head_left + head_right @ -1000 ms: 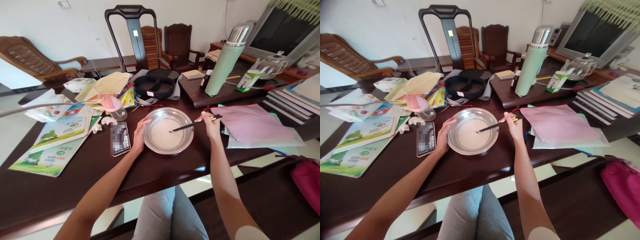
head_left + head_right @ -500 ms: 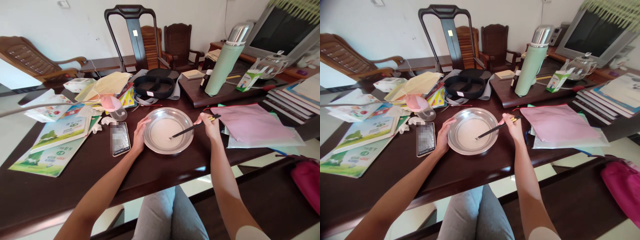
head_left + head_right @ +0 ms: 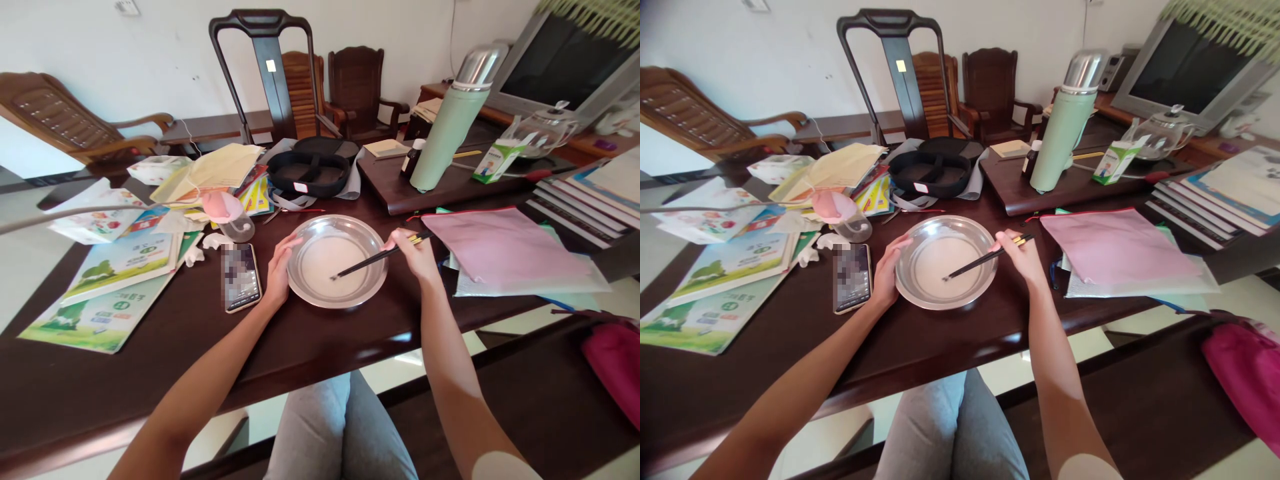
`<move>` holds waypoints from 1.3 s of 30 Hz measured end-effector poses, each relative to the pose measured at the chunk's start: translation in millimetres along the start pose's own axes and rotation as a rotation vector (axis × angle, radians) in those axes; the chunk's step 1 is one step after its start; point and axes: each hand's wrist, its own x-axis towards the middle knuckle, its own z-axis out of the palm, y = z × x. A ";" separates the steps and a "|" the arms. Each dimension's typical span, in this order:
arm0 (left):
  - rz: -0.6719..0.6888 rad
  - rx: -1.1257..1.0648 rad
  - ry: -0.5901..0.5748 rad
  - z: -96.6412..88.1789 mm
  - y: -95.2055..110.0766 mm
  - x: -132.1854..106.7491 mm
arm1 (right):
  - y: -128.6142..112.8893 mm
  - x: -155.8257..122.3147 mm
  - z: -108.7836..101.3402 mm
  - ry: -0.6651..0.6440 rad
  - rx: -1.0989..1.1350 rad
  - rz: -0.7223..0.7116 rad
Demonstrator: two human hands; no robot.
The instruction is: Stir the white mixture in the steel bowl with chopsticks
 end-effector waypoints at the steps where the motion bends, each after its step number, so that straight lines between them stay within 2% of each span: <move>1: 0.002 -0.003 0.000 0.1 0.0 0.1 | -1.3 -0.6 1.5 -0.058 -0.002 -0.001; 3: 0.003 -0.007 -0.002 0.1 0.1 0.2 | -2.6 -1.0 2.7 -0.093 -0.021 -0.015; 7: 0.005 0.013 -0.008 -0.3 0.8 0.2 | -0.8 1.0 -1.5 0.107 -0.042 -0.025; 9: 0.004 0.025 -0.011 -0.7 0.6 0.2 | -0.6 1.2 -2.7 0.140 -0.015 -0.014; 13: 0.006 0.020 -0.013 -1.2 -1.1 0.3 | -2.5 -0.7 1.3 -0.050 0.005 -0.006; 15: 0.007 0.016 -0.014 -1.1 -1.9 0.4 | -2.0 -0.8 2.6 -0.086 -0.015 -0.026; 19: 0.003 0.005 -0.011 -0.7 -2.2 0.0 | 1.8 1.2 -1.8 0.119 -0.057 -0.047; 21: 0.000 0.016 -0.011 -0.7 -1.8 -0.2 | 2.0 1.2 -3.4 0.162 -0.040 -0.028; 25: 0.004 0.036 -0.012 -1.0 -0.9 -0.2 | -1.7 -1.1 1.8 -0.040 -0.006 0.000; 27: 0.003 0.036 -0.010 -0.9 -0.3 -0.1 | -2.0 -1.3 4.2 -0.091 -0.015 -0.022; 33: 0.007 0.031 -0.015 -0.1 0.9 -0.5 | 2.9 1.7 -2.3 0.172 -0.020 -0.032; 35: 0.010 0.030 -0.009 0.1 1.3 -0.7 | 1.5 0.9 -1.9 0.125 -0.003 -0.010; 39: 0.005 0.022 -0.002 0.2 1.8 -0.8 | -3.1 -1.1 4.3 -0.082 -0.013 -0.007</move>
